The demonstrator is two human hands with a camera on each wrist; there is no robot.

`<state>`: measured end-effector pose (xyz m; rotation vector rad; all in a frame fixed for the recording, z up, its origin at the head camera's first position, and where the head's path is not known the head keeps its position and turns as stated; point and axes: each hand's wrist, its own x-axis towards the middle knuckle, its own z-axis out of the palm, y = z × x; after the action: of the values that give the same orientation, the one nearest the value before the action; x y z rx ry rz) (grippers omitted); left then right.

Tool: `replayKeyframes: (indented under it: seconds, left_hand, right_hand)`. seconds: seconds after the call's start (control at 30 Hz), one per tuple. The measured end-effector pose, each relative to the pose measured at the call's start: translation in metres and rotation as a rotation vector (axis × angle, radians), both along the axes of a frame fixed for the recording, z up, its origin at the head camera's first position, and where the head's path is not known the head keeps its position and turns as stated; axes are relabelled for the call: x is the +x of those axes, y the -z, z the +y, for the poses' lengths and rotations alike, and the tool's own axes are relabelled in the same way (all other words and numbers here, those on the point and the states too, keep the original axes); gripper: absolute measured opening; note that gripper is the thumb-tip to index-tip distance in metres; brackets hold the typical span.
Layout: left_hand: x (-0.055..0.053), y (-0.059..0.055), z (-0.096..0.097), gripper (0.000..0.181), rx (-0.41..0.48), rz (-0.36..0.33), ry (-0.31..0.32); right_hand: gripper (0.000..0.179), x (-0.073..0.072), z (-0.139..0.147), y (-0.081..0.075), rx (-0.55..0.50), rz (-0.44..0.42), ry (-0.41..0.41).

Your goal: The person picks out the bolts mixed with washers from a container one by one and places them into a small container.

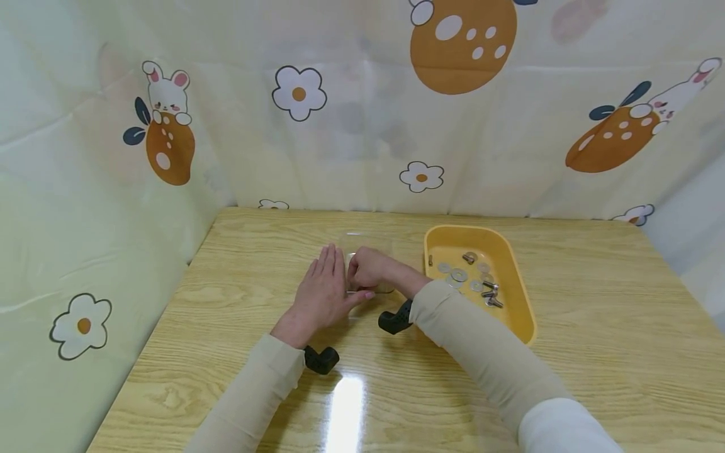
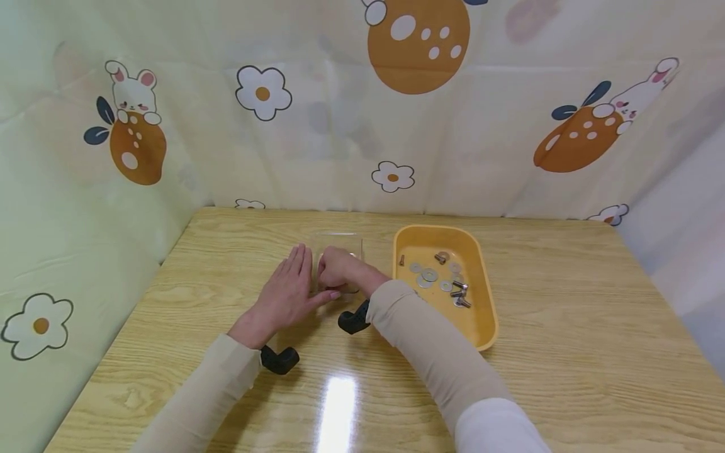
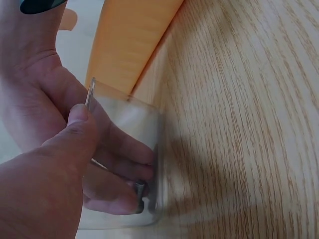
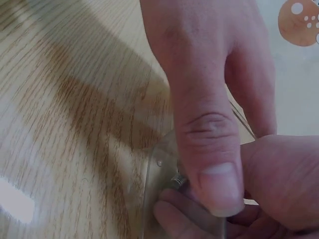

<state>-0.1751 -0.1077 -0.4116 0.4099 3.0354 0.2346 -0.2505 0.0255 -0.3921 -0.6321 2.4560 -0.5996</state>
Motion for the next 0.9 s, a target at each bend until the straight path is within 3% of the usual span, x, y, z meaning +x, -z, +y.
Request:
replayKeyframes:
  seconds: [0.27, 0.6, 0.9]
  left_hand:
    - [0.0, 0.0, 0.0, 0.107, -0.005, 0.007, 0.003]
    - [-0.001, 0.0, 0.002, 0.107, -0.026, 0.002, 0.002]
    - [0.0, 0.0, 0.002, 0.109, -0.033, -0.028, -0.008]
  right_hand:
    - [0.013, 0.002, -0.001, 0.0, 0.017, 0.025, -0.007]
    - [0.012, 0.002, 0.001, -0.004, 0.028, -0.016, 0.009]
    - [0.017, 0.004, 0.012, -0.018, -0.125, -0.099, 0.055]
